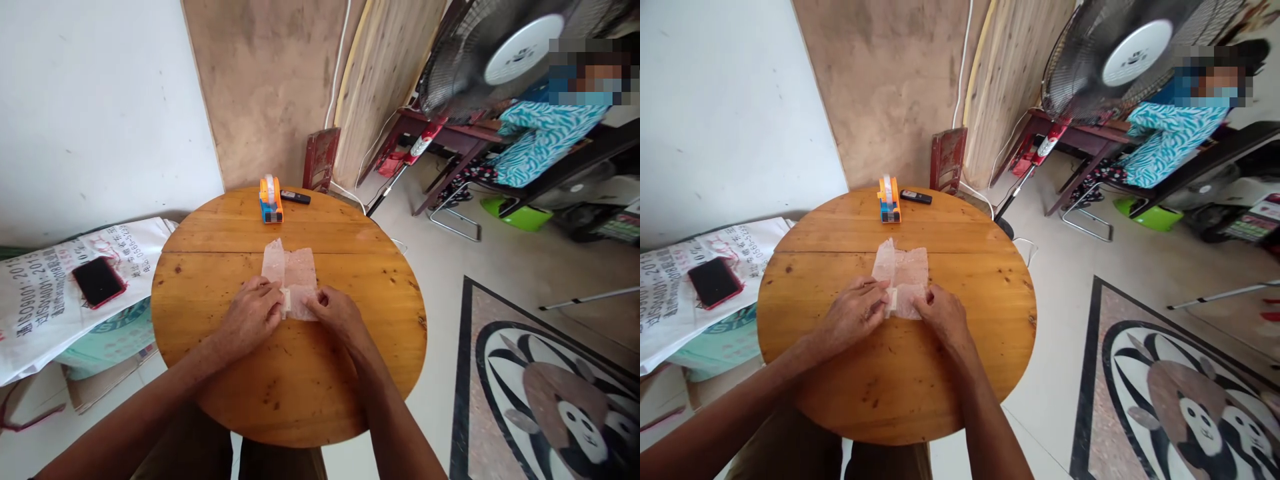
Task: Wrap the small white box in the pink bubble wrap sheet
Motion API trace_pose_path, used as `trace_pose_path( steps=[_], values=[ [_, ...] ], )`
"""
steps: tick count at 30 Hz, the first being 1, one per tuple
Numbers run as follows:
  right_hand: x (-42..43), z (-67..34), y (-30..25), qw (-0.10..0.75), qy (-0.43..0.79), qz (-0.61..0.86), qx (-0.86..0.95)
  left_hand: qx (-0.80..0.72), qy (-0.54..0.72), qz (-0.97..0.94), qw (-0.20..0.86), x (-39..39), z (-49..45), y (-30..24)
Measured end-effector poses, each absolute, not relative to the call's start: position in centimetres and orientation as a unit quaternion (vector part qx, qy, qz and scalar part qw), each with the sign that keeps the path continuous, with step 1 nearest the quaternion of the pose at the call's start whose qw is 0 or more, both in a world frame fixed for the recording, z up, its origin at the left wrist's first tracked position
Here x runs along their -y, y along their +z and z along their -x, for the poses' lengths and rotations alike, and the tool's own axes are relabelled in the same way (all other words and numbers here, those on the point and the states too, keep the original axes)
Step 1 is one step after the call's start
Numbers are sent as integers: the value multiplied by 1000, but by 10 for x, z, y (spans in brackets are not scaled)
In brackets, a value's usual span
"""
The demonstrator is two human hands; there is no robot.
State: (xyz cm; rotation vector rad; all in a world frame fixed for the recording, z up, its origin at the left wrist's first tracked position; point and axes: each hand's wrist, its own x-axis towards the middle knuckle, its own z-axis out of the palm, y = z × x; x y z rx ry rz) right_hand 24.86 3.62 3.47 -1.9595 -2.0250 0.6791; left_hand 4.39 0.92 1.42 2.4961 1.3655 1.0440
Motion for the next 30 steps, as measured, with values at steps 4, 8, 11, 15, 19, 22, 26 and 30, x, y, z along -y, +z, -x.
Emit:
trace_pose_path(
  steps=[4, 8, 11, 15, 19, 22, 26, 30],
  values=[
    [-32, -247, 25, 211, 269, 648, 681, -445, 328, -831, 63, -10, -44, 17],
    [-28, -243, 20, 316, 312, 628, 639, -452, 312, -832, 73, -10, -44, 21],
    [-28, -235, 22, 370, 328, 615, 615, -456, 298, -834, 85, -11, -45, 24],
    [-27, -220, 30, 393, 332, 594, 618, -463, 286, -834, 88, -12, -45, 25],
    [-27, -207, 36, 403, 365, 572, 614, -467, 290, -831, 81, -13, -44, 22],
    [-28, -200, 37, 403, 410, 554, 602, -464, 304, -827, 90, -15, -42, 18],
    [-28, -196, 38, 391, 471, 527, 589, -466, 318, -818, 116, -17, -42, 15],
    [-24, -201, 44, 352, 505, 508, 602, -490, 338, -798, 97, -14, -41, 17]
  ],
)
